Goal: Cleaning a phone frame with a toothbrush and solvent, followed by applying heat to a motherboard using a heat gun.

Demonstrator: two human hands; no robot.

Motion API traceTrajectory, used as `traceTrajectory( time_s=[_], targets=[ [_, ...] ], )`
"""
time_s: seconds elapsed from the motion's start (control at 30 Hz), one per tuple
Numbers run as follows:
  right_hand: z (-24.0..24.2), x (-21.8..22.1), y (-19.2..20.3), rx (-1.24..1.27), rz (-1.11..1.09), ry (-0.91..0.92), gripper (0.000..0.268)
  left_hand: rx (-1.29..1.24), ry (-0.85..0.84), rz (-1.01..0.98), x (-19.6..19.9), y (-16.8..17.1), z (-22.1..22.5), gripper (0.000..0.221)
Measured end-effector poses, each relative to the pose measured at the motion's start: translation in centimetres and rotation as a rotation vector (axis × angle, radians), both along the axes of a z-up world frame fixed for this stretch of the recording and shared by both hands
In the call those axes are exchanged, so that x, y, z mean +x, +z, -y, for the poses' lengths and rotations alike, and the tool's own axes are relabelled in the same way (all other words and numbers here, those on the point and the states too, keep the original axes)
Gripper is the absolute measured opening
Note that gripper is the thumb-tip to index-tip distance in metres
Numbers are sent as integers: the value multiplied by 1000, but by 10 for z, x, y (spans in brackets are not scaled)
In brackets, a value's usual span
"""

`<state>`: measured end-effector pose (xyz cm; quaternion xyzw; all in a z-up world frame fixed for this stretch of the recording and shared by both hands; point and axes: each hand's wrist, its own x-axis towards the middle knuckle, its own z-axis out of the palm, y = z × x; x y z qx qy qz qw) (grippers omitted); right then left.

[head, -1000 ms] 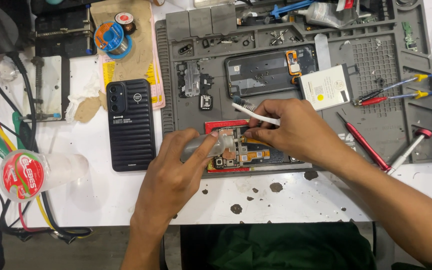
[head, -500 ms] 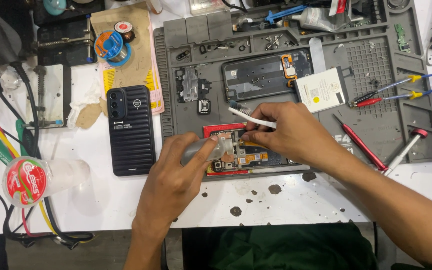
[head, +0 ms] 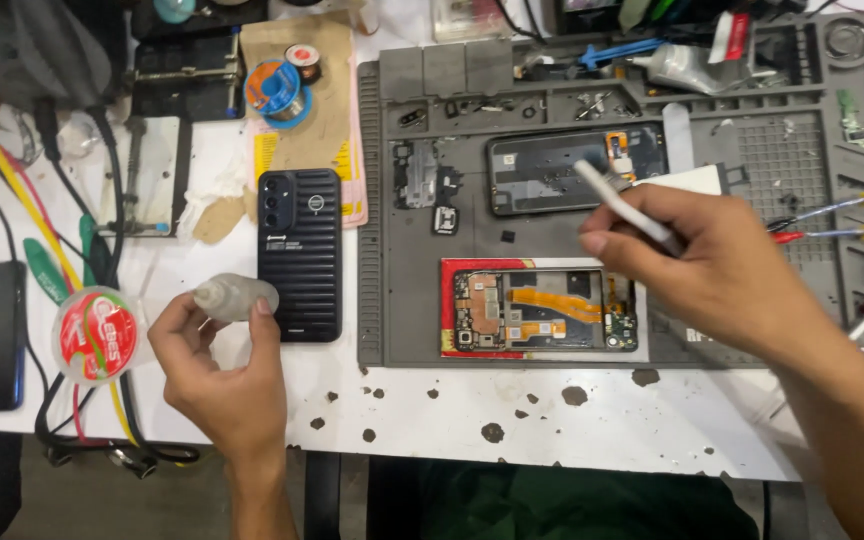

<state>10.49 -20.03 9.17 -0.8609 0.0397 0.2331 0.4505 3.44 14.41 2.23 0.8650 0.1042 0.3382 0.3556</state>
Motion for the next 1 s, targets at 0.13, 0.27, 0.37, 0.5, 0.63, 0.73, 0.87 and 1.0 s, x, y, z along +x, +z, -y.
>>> traceTrajectory(
  time_s=[0.13, 0.27, 0.37, 0.5, 0.63, 0.73, 0.87, 1.0],
  targets=[
    [-1, -1, 4, -91, 58, -136, 13, 59, 95, -8, 11, -7, 0, 40],
    [-24, -7, -4, -211, -96, -118, 15, 84, 119, 18, 15, -7, 3, 40],
    [-46, -10, -6, -324, -29, -6, 24, 99, 197, -54, 18, -18, -6, 44],
    [-50, -10, -18, -412, 12, 56, 29, 63, 173, -109, 15, -21, -4, 52],
    [-44, -11, -27, -473, 73, 135, 32, -320, 109, -159, 7, -27, 5, 78],
    [-49, -8, -6, -448, -45, 85, 26, -383, 91, -240, -14, -22, 23, 89],
    [-51, -4, 0, -430, -140, 47, 22, 132, -84, -50, -45, -16, 63, 63],
    [-43, -7, -20, -467, 30, 126, 30, 323, -498, 23, -31, -8, 91, 32]
  ],
)
